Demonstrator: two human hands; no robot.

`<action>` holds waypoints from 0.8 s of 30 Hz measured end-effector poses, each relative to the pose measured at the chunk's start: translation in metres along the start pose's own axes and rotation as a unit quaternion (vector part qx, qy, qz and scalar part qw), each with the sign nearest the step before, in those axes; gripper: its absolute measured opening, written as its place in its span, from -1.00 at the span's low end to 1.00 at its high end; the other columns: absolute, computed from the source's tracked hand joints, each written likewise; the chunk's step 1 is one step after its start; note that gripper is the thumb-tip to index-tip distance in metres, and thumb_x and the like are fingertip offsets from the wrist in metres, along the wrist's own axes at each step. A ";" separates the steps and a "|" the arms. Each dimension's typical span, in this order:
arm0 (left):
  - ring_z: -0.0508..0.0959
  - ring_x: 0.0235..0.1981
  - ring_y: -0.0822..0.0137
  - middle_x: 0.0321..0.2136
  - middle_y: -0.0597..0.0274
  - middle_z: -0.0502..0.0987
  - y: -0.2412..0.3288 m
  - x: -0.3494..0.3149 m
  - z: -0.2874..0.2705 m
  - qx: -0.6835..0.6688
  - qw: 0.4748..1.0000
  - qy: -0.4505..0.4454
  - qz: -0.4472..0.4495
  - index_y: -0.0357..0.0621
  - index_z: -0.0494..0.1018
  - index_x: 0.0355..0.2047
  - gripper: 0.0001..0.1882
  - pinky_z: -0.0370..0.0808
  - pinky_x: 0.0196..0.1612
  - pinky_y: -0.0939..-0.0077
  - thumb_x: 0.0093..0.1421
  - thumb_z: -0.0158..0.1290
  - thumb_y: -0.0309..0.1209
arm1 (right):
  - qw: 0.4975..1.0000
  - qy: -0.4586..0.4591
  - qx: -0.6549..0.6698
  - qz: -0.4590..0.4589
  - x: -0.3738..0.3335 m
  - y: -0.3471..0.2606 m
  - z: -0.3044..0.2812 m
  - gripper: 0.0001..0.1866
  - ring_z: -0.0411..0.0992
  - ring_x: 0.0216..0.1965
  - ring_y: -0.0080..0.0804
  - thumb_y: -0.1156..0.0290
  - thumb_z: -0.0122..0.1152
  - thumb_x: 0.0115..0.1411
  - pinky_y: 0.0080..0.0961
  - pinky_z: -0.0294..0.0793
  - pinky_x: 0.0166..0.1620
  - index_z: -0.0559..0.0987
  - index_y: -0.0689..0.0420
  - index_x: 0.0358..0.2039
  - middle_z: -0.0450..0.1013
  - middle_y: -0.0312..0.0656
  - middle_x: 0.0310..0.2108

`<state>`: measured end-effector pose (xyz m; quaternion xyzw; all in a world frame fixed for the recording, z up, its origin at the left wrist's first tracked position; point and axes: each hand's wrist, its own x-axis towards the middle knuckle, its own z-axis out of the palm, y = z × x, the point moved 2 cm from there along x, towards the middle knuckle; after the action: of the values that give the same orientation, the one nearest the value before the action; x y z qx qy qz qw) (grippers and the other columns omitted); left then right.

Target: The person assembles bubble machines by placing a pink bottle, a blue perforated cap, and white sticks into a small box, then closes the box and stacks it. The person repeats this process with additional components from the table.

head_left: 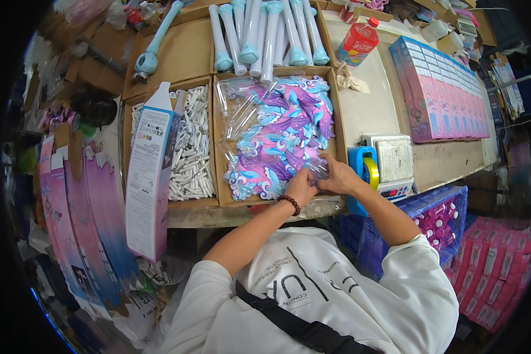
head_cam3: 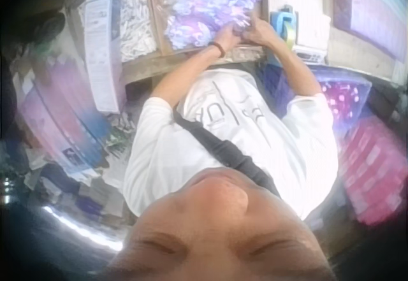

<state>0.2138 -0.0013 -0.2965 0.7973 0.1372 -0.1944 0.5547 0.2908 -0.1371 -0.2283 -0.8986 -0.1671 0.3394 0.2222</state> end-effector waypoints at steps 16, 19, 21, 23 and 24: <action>0.54 -0.41 0.41 -0.16 0.11 0.48 0.010 0.001 -0.172 -0.221 0.968 0.119 0.012 -0.29 0.36 -0.07 -0.66 0.56 -0.55 0.52 0.12 0.05 -0.57 | 0.891 -0.073 0.448 -0.026 0.056 -0.108 0.018 -0.01 0.45 -0.29 -0.39 0.36 0.35 -0.05 -0.47 0.47 -0.32 0.01 0.26 0.33 0.43 -0.03 -0.16; 0.56 -0.34 0.38 -0.09 0.07 0.48 -0.006 -0.003 -0.214 -0.200 0.969 0.141 -0.028 -0.33 0.35 -0.03 -0.61 0.55 -0.40 0.56 0.11 0.06 -0.55 | 0.849 -0.092 0.520 -0.026 0.082 -0.145 0.042 -0.03 0.45 -0.25 -0.36 0.35 0.30 0.03 -0.42 0.48 -0.26 -0.05 0.18 0.36 0.41 -0.02 -0.11; 0.56 -0.25 0.32 -0.08 0.04 0.48 -0.016 -0.008 -0.227 -0.121 0.972 0.201 0.009 -0.35 0.34 0.00 -0.58 0.55 -0.28 0.52 0.12 0.08 -0.53 | 0.833 -0.088 0.546 -0.031 0.090 -0.152 0.052 -0.04 0.41 -0.12 -0.30 0.34 0.27 0.07 -0.36 0.47 -0.16 -0.08 0.13 0.37 0.35 0.01 -0.01; 0.55 -0.15 0.27 -0.06 0.01 0.47 -0.024 -0.016 -0.229 -0.048 0.967 0.246 0.042 -0.37 0.33 0.03 -0.56 0.53 -0.17 0.47 0.12 0.08 -0.52 | 0.828 -0.076 0.553 -0.048 0.096 -0.152 0.058 -0.04 0.34 0.09 -0.21 0.32 0.26 0.11 -0.28 0.43 -0.02 -0.12 0.11 0.39 0.24 0.08 0.17; 0.53 -0.11 0.25 -0.05 0.00 0.47 -0.027 -0.021 -0.227 -0.012 0.964 0.259 0.056 -0.37 0.32 0.04 -0.55 0.51 -0.11 0.44 0.13 0.08 -0.51 | 0.831 -0.079 0.550 -0.021 0.097 -0.149 0.060 -0.02 0.05 0.33 -0.12 0.30 0.23 0.15 -0.22 0.26 0.18 -0.20 0.07 0.41 -0.04 0.10 0.36</action>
<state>0.2195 0.2207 -0.2389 0.8199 0.2334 0.0514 0.5202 0.2972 0.0498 -0.2441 -0.5940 0.0116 0.4403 0.6732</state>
